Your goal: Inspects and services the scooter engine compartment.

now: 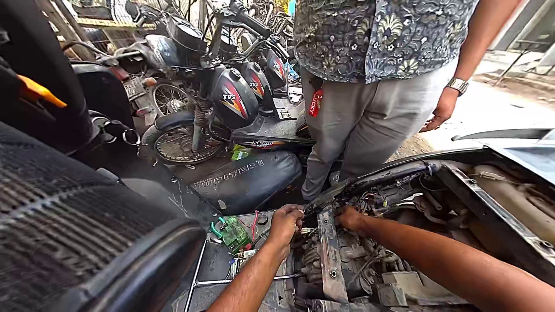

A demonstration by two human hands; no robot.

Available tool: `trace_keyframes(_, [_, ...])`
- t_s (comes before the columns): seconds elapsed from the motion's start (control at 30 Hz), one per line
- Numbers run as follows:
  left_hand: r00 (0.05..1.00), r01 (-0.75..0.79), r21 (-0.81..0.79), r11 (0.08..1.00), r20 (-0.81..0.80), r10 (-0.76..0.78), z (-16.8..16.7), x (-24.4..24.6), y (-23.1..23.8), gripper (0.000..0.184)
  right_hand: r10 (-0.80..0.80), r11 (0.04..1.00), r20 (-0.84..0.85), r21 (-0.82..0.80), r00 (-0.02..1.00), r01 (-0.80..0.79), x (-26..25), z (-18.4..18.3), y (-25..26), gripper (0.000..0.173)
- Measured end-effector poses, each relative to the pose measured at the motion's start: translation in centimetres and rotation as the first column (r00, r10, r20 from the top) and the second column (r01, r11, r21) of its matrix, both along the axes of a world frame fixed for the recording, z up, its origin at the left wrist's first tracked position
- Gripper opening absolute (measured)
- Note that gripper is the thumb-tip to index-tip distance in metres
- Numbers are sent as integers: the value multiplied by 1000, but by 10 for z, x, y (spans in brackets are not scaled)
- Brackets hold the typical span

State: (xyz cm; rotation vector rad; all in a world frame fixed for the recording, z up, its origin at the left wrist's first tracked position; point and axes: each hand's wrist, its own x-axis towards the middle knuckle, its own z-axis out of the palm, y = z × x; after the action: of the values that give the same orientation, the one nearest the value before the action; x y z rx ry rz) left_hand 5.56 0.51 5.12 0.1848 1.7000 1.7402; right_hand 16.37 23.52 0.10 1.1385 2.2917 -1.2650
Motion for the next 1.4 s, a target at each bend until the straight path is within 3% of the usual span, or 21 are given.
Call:
trace_keyframes(0.07, [1000, 3, 6, 1000, -11, -3, 0, -2, -1, 10, -69, 994, -127, 73, 990, 79, 2, -11, -6, 22])
trace_keyframes(0.17, [1000, 5, 0, 1000, -25, -5, -3, -3, -3, 9, -193, 980, -305, -19, 932, 197, 9, -12, -8, 21])
trace_keyframes(0.27, [1000, 1, 4, 1000, -23, -1, -7, -5, -3, 9, -212, 977, -321, -86, 923, 194, 19, 4, -5, 28])
trace_keyframes(0.37, [999, 21, -3, 1000, -30, -21, -10, -5, 0, 9, 37, 991, -184, -119, 982, -59, 33, 32, 15, 27])
trace_keyframes(0.47, [963, 144, -86, 986, -218, -159, -19, -5, 7, 10, 425, 902, -41, -71, 904, -427, 29, 61, 34, 21])
trace_keyframes(0.5, [906, 205, -163, 965, -342, -250, -23, -5, 11, 12, 522, 853, -2, -7, 853, -522, 23, 68, 34, 19])
trace_keyframes(0.57, [700, 252, -365, 896, -570, -430, -27, 0, 23, 17, 666, 728, 98, 136, 740, -672, 9, 81, 30, 17])
trace_keyframes(0.63, [481, 245, -488, 838, -689, -542, -31, 10, 38, 25, 731, 632, 155, 211, 664, -745, 0, 92, 27, 16])
trace_keyframes(0.7, [329, 259, -551, 793, -721, -609, -42, 19, 52, 32, 756, 600, 153, 228, 637, -767, -3, 98, 30, 15])
trace_keyframes(0.83, [215, 260, -664, 701, -668, -712, -52, 32, 68, 40, 752, 618, 116, 222, 649, -755, 0, 113, 42, 16])
trace_keyframes(1.0, [80, 181, -692, 699, -698, -712, -62, 36, 80, 34, 751, 629, 84, 209, 655, -748, -3, 132, 46, 14])
trace_keyframes(1.17, [192, 334, -644, 688, -668, -719, -60, 26, 88, 36, 790, 570, 99, 247, 605, -784, -2, 135, 23, 17])
trace_keyframes(1.27, [180, 374, -673, 638, -623, -762, -52, 23, 86, 26, 833, 474, 223, 185, 507, -861, 4, 132, -17, 16])
trace_keyframes(1.33, [195, 398, -628, 669, -654, -731, -56, 22, 81, 42, 836, 495, 213, 108, 506, -862, 5, 142, -44, 16])
trace_keyframes(1.4, [290, 394, -522, 757, -710, -641, -70, 26, 79, 54, 813, 574, 30, 123, 581, -809, 3, 156, -53, 15])
